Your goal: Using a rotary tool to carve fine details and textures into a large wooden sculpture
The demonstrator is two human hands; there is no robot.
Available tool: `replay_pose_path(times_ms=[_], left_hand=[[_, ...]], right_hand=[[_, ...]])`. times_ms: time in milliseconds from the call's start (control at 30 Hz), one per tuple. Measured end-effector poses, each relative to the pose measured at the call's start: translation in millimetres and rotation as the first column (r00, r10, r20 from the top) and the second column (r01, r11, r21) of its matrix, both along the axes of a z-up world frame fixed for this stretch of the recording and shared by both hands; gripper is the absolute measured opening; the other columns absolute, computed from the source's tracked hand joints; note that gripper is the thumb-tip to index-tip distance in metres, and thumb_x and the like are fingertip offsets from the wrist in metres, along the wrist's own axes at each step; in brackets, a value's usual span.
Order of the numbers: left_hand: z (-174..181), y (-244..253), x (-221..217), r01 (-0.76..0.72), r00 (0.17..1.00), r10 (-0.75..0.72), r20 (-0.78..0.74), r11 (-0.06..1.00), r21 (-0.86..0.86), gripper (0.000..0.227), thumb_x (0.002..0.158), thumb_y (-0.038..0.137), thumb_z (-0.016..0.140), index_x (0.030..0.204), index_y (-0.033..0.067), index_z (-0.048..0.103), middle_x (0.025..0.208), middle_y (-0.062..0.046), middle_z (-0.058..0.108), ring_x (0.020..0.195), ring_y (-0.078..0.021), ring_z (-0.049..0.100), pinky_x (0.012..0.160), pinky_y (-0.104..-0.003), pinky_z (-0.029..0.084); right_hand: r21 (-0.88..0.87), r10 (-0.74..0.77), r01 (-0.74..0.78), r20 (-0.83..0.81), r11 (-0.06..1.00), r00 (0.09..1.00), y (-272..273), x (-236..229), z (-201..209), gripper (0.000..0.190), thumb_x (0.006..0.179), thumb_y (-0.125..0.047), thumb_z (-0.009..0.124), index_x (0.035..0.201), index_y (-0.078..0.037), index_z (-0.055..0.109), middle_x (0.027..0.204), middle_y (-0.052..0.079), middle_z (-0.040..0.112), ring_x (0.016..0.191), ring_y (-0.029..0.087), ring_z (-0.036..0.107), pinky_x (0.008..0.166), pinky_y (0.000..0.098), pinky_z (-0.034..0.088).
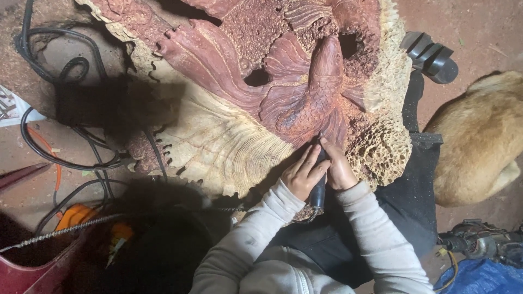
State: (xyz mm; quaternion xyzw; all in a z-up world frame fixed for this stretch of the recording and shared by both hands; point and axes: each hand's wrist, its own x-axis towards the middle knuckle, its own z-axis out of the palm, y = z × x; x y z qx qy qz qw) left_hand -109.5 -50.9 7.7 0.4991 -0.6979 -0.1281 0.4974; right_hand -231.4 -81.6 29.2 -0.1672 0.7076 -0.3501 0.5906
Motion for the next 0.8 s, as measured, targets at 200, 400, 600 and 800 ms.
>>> replay_pose_path(times_ms=[200, 400, 600, 800], left_hand=[[-5.4, 3.9, 2.1, -0.012, 1.0, 0.012, -0.005, 1.0, -0.028, 0.014, 0.099, 0.024, 0.067, 0.107, 0.0174, 0.076, 0.126, -0.019, 0.072, 0.11, -0.0314, 0.074, 0.088, -0.031, 0.062], [-3.4, 5.7, 9.0, 0.011, 1.0, -0.011, -0.006, 0.999, -0.035, 0.015, 0.098, 0.024, 0.068, 0.107, 0.0172, 0.077, 0.127, -0.02, 0.072, 0.111, -0.0323, 0.074, 0.089, -0.032, 0.062], [-4.4, 6.6, 13.2, 0.028, 1.0, -0.028, 0.003, 0.999, -0.038, 0.015, 0.096, 0.024, 0.069, 0.107, 0.0166, 0.077, 0.126, -0.02, 0.072, 0.11, -0.0323, 0.074, 0.088, -0.032, 0.062], [-6.1, 10.4, 14.5, 0.025, 1.0, -0.025, -0.012, 0.999, -0.047, 0.015, 0.094, 0.022, 0.069, 0.106, 0.0174, 0.077, 0.127, -0.02, 0.072, 0.11, -0.0319, 0.074, 0.089, -0.031, 0.062]], right_hand=[[-0.004, -0.001, 0.001, 0.008, 1.0, 1.0, -0.5, 11.3, 9.7, 0.03, 0.1, -0.033, 0.066, 0.089, -0.006, 0.072, 0.074, 0.003, 0.062, 0.067, 0.017, 0.062, 0.058, 0.0297, 0.05], [-0.024, -0.003, 0.003, 0.005, 1.0, 1.0, 5.3, 9.5, 2.0, 0.028, 0.1, -0.032, 0.067, 0.091, -0.006, 0.071, 0.075, 0.003, 0.06, 0.07, 0.017, 0.061, 0.061, 0.0295, 0.05], [-0.008, -0.004, 0.004, 0.006, 1.0, 1.0, 13.7, 13.7, 3.3, 0.028, 0.101, -0.031, 0.065, 0.089, -0.006, 0.072, 0.075, 0.002, 0.062, 0.069, 0.016, 0.062, 0.061, 0.0277, 0.049], [-0.031, -0.004, 0.004, -0.011, 1.0, 1.0, 15.2, 19.0, 4.9, 0.028, 0.101, -0.032, 0.066, 0.089, -0.006, 0.072, 0.076, 0.003, 0.062, 0.072, 0.016, 0.061, 0.062, 0.0273, 0.049]])
